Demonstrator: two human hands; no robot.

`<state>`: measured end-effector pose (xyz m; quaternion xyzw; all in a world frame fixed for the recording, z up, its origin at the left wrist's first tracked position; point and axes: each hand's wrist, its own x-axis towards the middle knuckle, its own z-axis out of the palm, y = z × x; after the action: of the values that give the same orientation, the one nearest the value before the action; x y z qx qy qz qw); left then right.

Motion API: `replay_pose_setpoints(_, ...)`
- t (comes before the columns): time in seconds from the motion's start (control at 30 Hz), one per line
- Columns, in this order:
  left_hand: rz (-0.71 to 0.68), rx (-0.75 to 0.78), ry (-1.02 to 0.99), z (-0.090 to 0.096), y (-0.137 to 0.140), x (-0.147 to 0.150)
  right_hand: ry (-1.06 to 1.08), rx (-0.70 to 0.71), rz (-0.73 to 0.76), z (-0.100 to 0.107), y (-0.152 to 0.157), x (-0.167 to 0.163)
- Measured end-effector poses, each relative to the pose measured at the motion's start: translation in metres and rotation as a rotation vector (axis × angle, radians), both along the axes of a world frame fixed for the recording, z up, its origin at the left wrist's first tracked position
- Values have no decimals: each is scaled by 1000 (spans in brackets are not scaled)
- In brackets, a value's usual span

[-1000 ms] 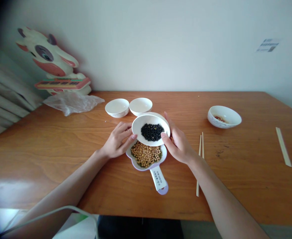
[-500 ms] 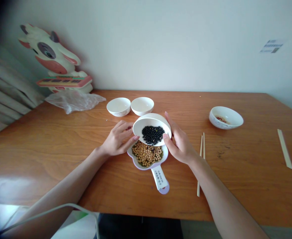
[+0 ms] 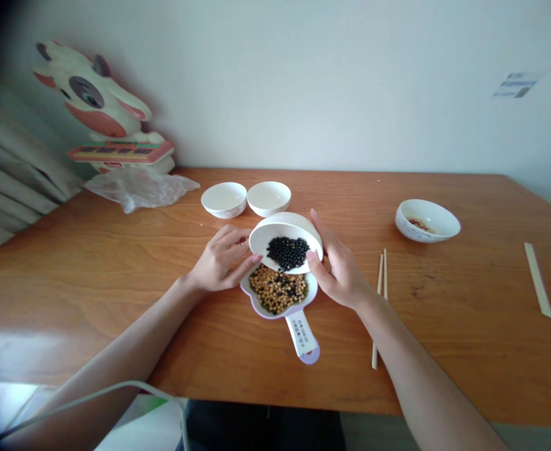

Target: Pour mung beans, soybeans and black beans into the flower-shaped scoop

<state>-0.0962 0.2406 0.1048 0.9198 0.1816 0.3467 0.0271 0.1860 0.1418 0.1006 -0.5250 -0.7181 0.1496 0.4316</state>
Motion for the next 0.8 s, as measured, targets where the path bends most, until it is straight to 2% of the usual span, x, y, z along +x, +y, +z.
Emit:
replay_pose_setpoints(0.37, 15, -4, -9, 0, 0, 0, 31, 24, 15, 4, -1, -2)
replay_pose_setpoints(0.6, 25, -21, -5, 0, 0, 0, 225, -9, 86, 4, 2, -10)
replay_pose_setpoints(0.8, 29, -5, -9, 0, 1, 0, 286, -1, 99, 2, 3, -11)
